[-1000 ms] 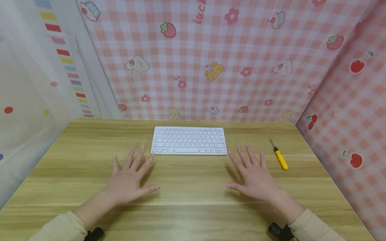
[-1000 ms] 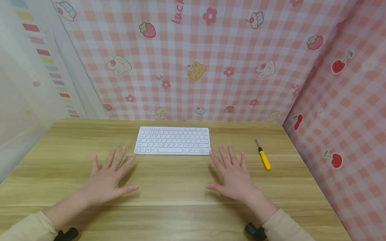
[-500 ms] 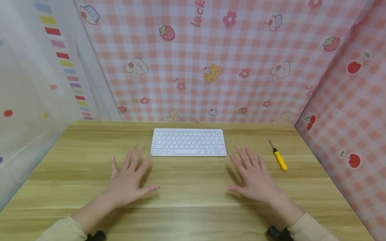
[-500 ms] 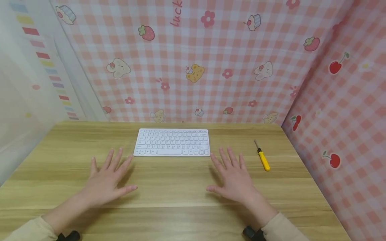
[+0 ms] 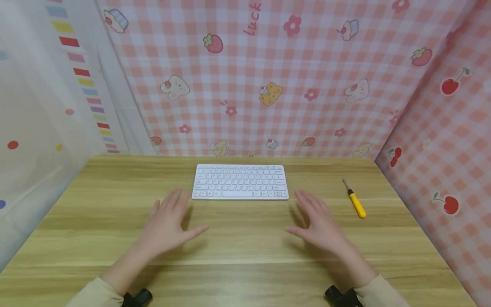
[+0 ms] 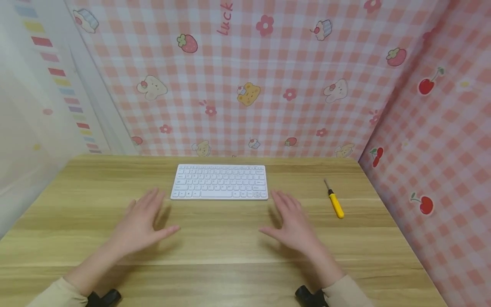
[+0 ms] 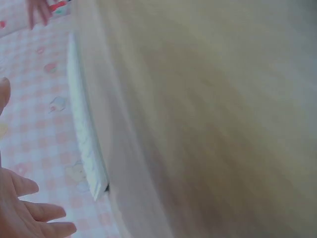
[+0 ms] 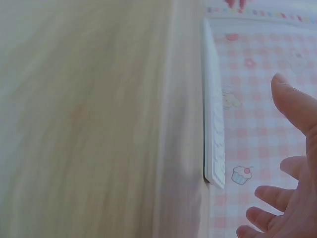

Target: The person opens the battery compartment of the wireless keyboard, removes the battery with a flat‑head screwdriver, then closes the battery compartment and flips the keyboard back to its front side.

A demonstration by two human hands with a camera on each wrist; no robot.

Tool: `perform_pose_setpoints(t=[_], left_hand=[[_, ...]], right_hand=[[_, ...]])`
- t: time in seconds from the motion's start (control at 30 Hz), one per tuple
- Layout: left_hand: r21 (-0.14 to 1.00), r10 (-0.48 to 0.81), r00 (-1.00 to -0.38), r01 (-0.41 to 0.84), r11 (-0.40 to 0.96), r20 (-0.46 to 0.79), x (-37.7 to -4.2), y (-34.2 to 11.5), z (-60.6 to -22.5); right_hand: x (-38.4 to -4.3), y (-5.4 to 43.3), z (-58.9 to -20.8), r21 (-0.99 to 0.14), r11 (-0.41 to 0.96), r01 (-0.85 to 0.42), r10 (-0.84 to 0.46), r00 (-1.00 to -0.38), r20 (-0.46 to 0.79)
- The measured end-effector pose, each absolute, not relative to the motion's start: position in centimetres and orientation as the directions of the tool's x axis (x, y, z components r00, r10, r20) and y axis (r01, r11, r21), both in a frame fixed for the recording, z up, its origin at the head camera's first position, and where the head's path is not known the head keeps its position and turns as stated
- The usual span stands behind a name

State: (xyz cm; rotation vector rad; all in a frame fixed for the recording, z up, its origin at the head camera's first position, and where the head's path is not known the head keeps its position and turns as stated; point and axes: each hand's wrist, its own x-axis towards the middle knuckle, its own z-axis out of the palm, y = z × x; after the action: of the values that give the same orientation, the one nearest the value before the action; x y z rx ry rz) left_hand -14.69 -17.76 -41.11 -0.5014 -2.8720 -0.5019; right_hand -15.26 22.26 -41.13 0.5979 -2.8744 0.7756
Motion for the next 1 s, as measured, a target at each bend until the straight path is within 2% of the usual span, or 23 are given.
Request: perform_pose_setpoints(t=[0.17, 0.3, 0.53, 0.73, 1.0], left_hand=[[0.421, 0.263, -0.933, 0.346, 0.838, 0.244, -15.5, -17.6, -41.0], [0.545, 0.226, -0.953, 0.301, 0.783, 0.201, -16.7, -17.6, -40.6], [0.777, 0.128, -0.985, 0.168, 0.606, 0.113, -18.7, -17.8, -40.0], [0.813, 0.106, -0.991, 0.123, 0.569, 0.077, -20.4, -18.1, -41.1], [0.833, 0.139, -0.987, 0.139, 0.536, 0.075, -22.4, -18.1, -43.3]], right_hand=[[-16.1, 21.9, -41.5, -0.620, 0.722, -0.308, -0.282, -0.949, 0.144], [-17.4, 21.4, -41.5, -0.677, 0.683, -0.273, -0.260, -0.958, 0.124], [-20.1, 20.7, -41.6, -0.796, 0.553, -0.247, -0.242, -0.962, 0.130], [-22.1, 20.8, -42.2, -0.817, 0.550, -0.170, -0.202, -0.977, 0.067], [-24.1, 20.8, -42.9, -0.807, 0.568, -0.163, -0.244, -0.969, 0.024]])
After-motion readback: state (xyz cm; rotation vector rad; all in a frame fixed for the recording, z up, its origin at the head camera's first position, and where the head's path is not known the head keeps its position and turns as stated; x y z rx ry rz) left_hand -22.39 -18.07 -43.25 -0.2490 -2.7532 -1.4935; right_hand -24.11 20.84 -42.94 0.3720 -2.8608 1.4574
